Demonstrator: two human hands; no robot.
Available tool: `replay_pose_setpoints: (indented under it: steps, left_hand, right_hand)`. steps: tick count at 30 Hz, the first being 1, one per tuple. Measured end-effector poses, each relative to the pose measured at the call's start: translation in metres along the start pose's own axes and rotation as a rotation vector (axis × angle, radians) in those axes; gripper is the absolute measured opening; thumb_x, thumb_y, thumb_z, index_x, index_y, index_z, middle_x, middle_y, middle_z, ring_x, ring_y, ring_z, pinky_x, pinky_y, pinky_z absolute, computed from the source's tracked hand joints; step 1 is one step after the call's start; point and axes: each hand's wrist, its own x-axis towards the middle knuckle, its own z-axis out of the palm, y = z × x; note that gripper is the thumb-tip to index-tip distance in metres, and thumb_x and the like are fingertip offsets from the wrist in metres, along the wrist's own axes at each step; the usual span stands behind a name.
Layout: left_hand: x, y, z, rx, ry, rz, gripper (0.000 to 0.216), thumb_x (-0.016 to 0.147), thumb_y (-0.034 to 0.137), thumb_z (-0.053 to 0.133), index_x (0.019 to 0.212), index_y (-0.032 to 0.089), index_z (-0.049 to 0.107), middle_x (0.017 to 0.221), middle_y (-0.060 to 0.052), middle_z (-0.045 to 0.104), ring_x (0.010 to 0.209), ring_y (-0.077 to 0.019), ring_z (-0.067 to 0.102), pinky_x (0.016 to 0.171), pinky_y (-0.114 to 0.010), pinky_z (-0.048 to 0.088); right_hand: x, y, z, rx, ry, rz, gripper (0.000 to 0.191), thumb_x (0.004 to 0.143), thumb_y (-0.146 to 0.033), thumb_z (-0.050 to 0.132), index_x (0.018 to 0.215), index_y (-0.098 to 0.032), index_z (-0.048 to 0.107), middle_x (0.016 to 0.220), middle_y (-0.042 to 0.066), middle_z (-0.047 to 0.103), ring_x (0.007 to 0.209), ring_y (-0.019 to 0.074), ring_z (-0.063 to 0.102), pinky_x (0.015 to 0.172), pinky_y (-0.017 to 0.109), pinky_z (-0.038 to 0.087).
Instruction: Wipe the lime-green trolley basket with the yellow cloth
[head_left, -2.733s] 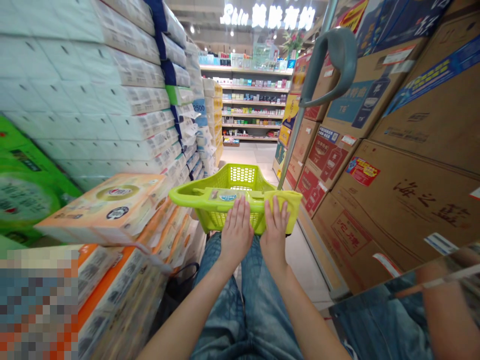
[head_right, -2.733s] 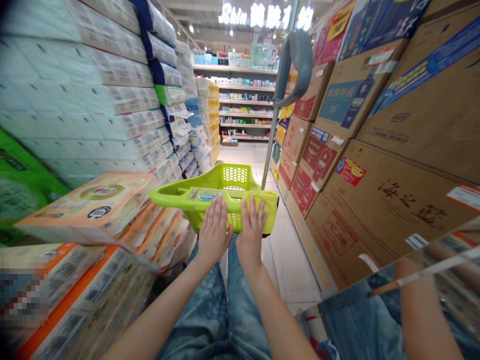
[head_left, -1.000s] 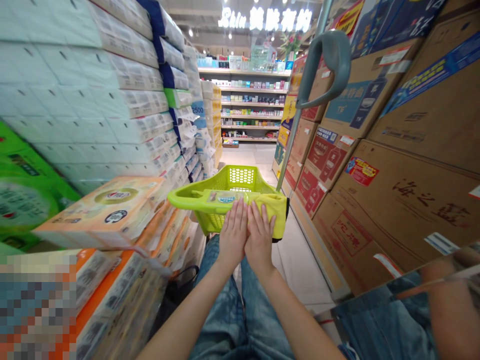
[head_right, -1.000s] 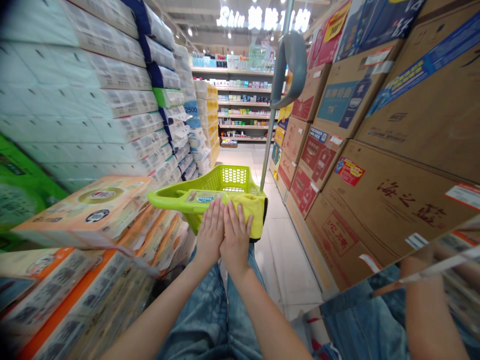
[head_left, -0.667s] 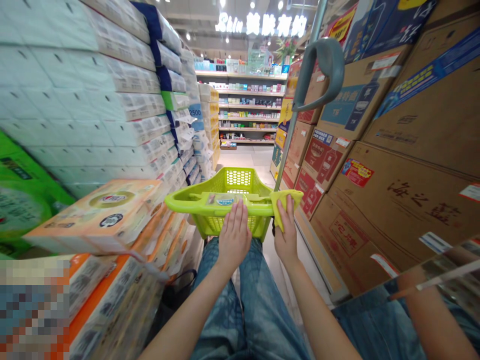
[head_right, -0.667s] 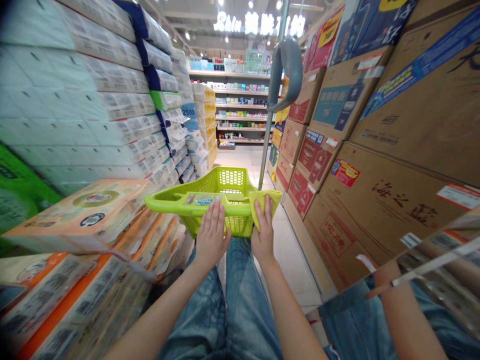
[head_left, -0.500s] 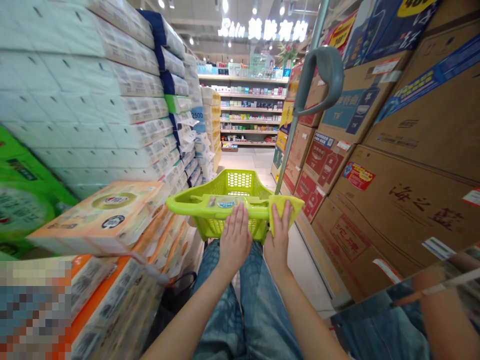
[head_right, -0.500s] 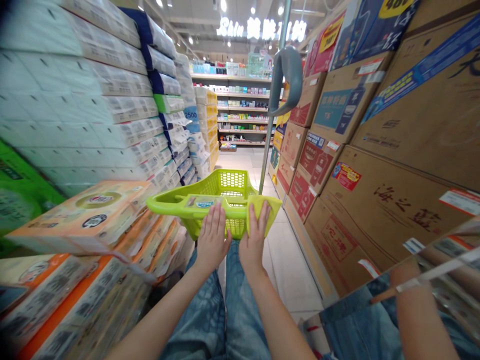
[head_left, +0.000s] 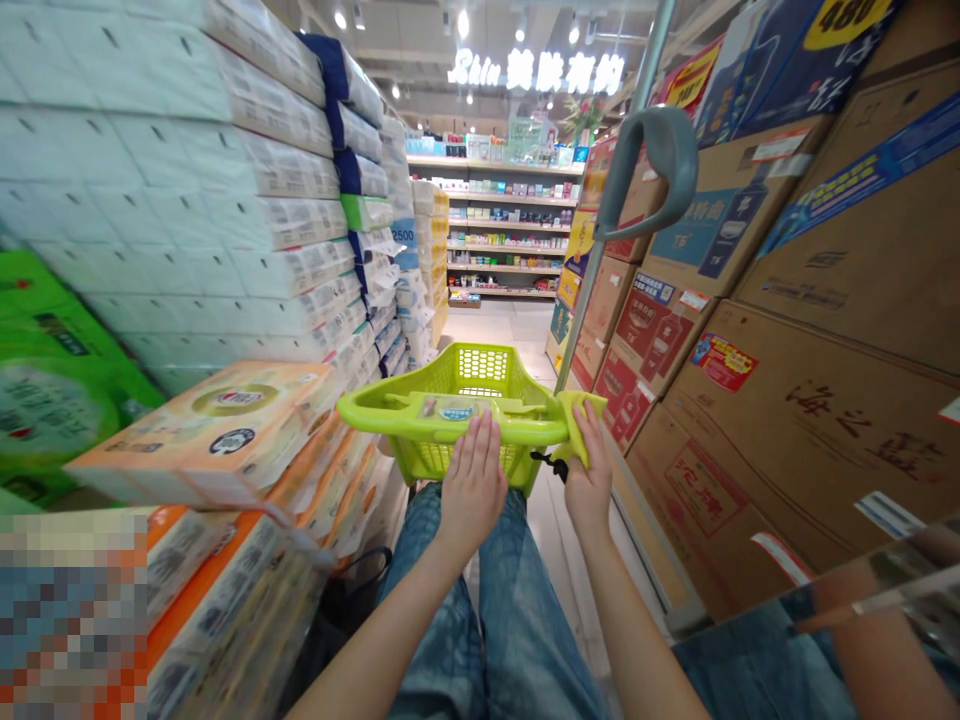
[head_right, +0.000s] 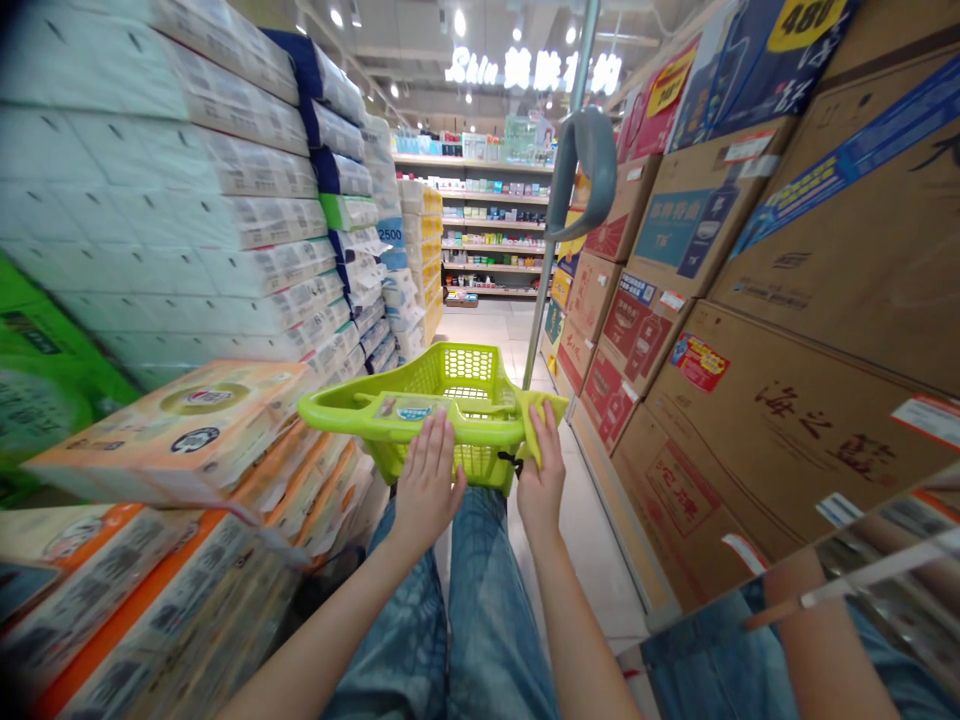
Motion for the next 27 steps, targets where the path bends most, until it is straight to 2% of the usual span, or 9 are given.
replay_pose_setpoints:
  steps: [3, 6, 8, 10, 12, 16, 19, 23, 27]
  left_hand:
    - [0.0, 0.003, 0.001, -0.015, 0.009, -0.026, 0.082, 0.089, 0.015, 0.047, 0.157, 0.006, 0.003, 0.16, -0.017, 0.028, 0.152, -0.0264, 0.018, 0.121, -0.043, 0.027]
    - [-0.001, 0.002, 0.002, -0.019, 0.012, -0.029, 0.081, 0.09, 0.015, 0.046, 0.157, 0.006, 0.002, 0.159, -0.018, 0.03, 0.152, -0.0266, 0.017, 0.12, -0.045, 0.029]
    - [-0.002, -0.001, 0.003, -0.011, 0.01, -0.023, 0.08, 0.091, 0.015, 0.045, 0.157, 0.006, 0.001, 0.159, -0.018, 0.03, 0.152, -0.0267, 0.017, 0.12, -0.045, 0.03]
    - [-0.003, -0.004, 0.004, 0.002, 0.009, -0.015, 0.077, 0.092, 0.014, 0.042, 0.157, 0.007, 0.001, 0.16, -0.017, 0.028, 0.152, -0.0265, 0.017, 0.119, -0.046, 0.032]
    - [-0.004, -0.006, 0.007, 0.02, 0.019, -0.007, 0.075, 0.093, 0.011, 0.038, 0.157, 0.01, 0.0, 0.161, -0.015, 0.027, 0.152, -0.0255, 0.017, 0.119, -0.045, 0.033]
    - [-0.004, -0.006, 0.006, 0.006, 0.018, -0.003, 0.075, 0.092, 0.012, 0.04, 0.158, 0.011, 0.003, 0.161, -0.015, 0.027, 0.151, -0.0249, 0.019, 0.12, -0.044, 0.031]
    - [-0.001, -0.004, 0.001, -0.021, -0.008, 0.002, 0.077, 0.091, 0.015, 0.044, 0.157, 0.008, 0.007, 0.159, -0.017, 0.03, 0.151, -0.0254, 0.02, 0.121, -0.043, 0.028]
    - [0.0, -0.001, -0.003, -0.027, -0.009, 0.005, 0.076, 0.091, 0.015, 0.044, 0.157, 0.007, 0.008, 0.159, -0.017, 0.029, 0.151, -0.0255, 0.02, 0.121, -0.042, 0.027]
    - [0.0, 0.002, -0.002, -0.021, 0.009, -0.029, 0.079, 0.089, 0.014, 0.045, 0.157, 0.006, 0.007, 0.159, -0.019, 0.03, 0.151, -0.0268, 0.02, 0.12, -0.044, 0.029]
  right_hand:
    - [-0.003, -0.011, 0.013, -0.057, 0.012, 0.047, 0.074, 0.08, -0.001, 0.033, 0.151, -0.025, 0.039, 0.163, 0.006, 0.027, 0.152, 0.0229, 0.021, 0.123, 0.056, 0.021]
    - [-0.018, -0.029, 0.035, -0.253, -0.007, 0.0, 0.072, 0.088, -0.005, 0.034, 0.157, -0.023, 0.023, 0.167, 0.008, 0.006, 0.154, 0.0284, -0.002, 0.12, 0.064, 0.018]
    - [-0.029, -0.04, 0.048, -0.375, -0.029, -0.039, 0.073, 0.092, -0.01, 0.039, 0.159, -0.023, 0.013, 0.167, 0.01, -0.001, 0.153, 0.032, -0.009, 0.118, 0.069, 0.019]
    - [-0.037, -0.049, 0.059, -0.46, -0.056, -0.085, 0.074, 0.094, -0.012, 0.041, 0.159, -0.023, 0.008, 0.167, 0.011, -0.001, 0.153, 0.0334, -0.011, 0.116, 0.07, 0.02]
    - [-0.042, -0.053, 0.064, -0.503, -0.108, -0.137, 0.072, 0.095, -0.011, 0.038, 0.159, -0.023, 0.006, 0.167, 0.012, 0.008, 0.153, 0.0312, -0.008, 0.117, 0.068, 0.021]
    - [-0.04, -0.042, 0.048, -0.485, -0.236, -0.26, 0.072, 0.095, -0.007, 0.032, 0.159, -0.021, 0.004, 0.161, 0.012, 0.031, 0.154, 0.0213, 0.007, 0.122, 0.056, 0.022]
    - [-0.026, -0.02, 0.021, -0.413, -0.242, -0.305, 0.076, 0.09, -0.001, 0.03, 0.159, -0.023, 0.007, 0.159, 0.009, 0.036, 0.153, 0.0181, 0.014, 0.124, 0.052, 0.02]
    - [0.0, 0.003, -0.003, -0.21, -0.111, -0.101, 0.085, 0.078, 0.004, 0.03, 0.157, -0.023, 0.021, 0.164, 0.006, 0.025, 0.153, 0.0198, 0.015, 0.124, 0.053, 0.021]
    - [0.006, -0.003, 0.005, -0.146, -0.056, 0.03, 0.089, 0.072, 0.005, 0.031, 0.157, -0.021, 0.023, 0.164, 0.007, 0.024, 0.152, 0.0195, 0.02, 0.124, 0.051, 0.021]
